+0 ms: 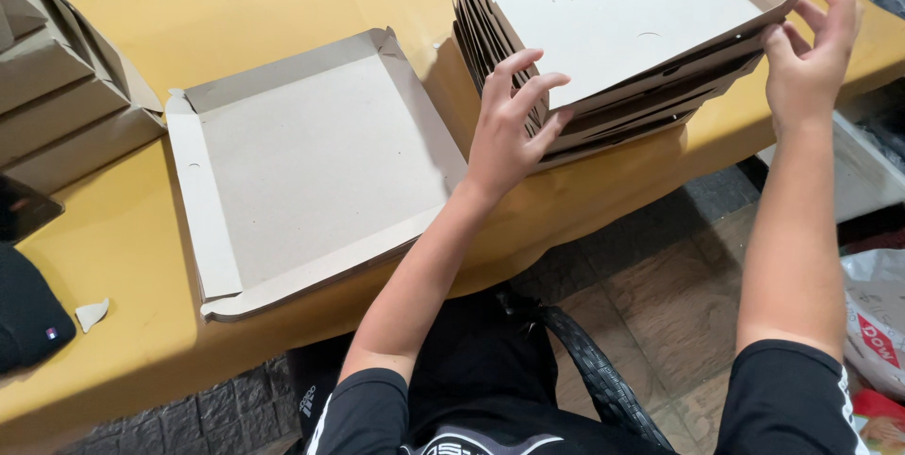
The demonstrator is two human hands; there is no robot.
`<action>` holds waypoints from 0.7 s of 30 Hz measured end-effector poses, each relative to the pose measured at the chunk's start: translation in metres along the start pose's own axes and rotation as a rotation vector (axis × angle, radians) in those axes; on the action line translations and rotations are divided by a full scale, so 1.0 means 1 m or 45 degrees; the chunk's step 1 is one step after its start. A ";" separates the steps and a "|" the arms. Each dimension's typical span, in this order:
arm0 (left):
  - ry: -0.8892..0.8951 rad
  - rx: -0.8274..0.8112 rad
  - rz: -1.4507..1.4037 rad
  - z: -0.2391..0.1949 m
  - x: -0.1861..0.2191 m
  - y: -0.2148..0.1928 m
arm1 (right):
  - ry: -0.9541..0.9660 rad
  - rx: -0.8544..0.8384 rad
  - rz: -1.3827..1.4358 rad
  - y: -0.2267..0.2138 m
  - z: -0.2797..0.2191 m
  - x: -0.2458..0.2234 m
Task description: The person repeatedly picks up flat cardboard boxes from a stack, unfolds them into open box shapes, and places them on the table. The person handles the boxes one at a time, folding the side flaps to form the box structure.
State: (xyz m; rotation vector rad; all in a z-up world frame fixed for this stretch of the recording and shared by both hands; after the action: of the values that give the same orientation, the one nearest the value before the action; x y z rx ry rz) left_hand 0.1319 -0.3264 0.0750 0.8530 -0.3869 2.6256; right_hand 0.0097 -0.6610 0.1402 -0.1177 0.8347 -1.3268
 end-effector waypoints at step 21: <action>-0.679 -0.412 0.416 -0.122 0.048 -0.177 | -0.714 -0.156 0.258 0.067 -0.106 -0.148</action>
State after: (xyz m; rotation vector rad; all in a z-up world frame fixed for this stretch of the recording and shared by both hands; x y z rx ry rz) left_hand 0.1060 -0.1118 0.0350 1.4659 -1.1388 2.4621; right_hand -0.0002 -0.4720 0.0984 -0.4673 0.4331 -0.9789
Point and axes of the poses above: each hand's wrist, its own z-axis towards the middle knuckle, its own y-axis out of the palm, x = y × z, the point moved 6 cm from there along z, towards the middle knuckle, and after that the axes turned 14 degrees about -z, right-handed, at the moved point
